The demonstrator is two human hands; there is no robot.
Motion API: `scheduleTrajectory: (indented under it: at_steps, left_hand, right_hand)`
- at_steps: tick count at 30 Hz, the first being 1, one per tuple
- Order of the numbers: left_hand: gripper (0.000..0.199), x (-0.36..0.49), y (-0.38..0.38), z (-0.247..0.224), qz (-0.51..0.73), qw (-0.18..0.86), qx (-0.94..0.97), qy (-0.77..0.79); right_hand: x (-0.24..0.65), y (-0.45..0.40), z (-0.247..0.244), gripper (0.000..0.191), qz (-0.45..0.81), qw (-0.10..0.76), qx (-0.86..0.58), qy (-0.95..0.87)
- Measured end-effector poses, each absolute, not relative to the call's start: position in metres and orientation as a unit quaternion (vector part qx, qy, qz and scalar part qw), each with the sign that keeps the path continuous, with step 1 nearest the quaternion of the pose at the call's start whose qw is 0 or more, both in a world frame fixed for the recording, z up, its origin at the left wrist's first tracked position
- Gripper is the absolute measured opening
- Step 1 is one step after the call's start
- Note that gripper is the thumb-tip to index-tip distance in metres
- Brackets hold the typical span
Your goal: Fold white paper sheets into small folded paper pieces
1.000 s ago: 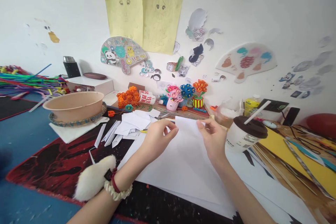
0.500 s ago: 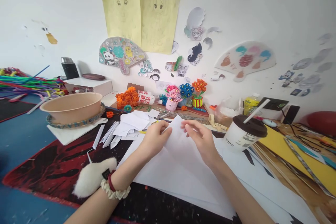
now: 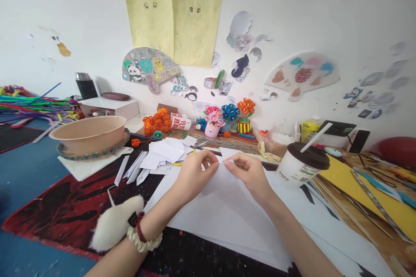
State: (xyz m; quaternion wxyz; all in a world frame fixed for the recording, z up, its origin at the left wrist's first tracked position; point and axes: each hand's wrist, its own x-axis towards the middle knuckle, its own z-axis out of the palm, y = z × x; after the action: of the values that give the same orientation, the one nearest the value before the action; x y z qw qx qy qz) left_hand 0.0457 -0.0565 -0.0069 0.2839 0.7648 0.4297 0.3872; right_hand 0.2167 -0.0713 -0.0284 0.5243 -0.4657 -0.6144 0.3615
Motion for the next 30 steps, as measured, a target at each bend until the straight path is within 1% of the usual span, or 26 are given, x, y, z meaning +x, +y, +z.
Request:
scheduleTrajectory:
  at_steps: [7, 20, 26, 30]
  left_hand:
    - [0.01, 0.048, -0.057, -0.008, 0.393, 0.301, 0.752, 0.435]
    - [0.011, 0.048, -0.06, -0.003, 0.386, 0.284, 0.762, 0.436]
    - [0.011, 0.046, -0.06, -0.002, 0.39, 0.282, 0.765, 0.429]
    - [0.01, 0.045, -0.059, -0.002, 0.378, 0.279, 0.768, 0.435]
  right_hand:
    - [0.214, -0.071, -0.031, 0.022, 0.389, 0.531, -0.442, -0.61]
    - [0.216, -0.069, -0.035, 0.02, 0.32, 0.557, -0.452, -0.619]
    - [0.229, -0.061, -0.038, 0.02, 0.279, 0.617, -0.464, -0.572]
    - [0.249, -0.053, -0.038, 0.023, 0.255, 0.696, -0.472, -0.477]
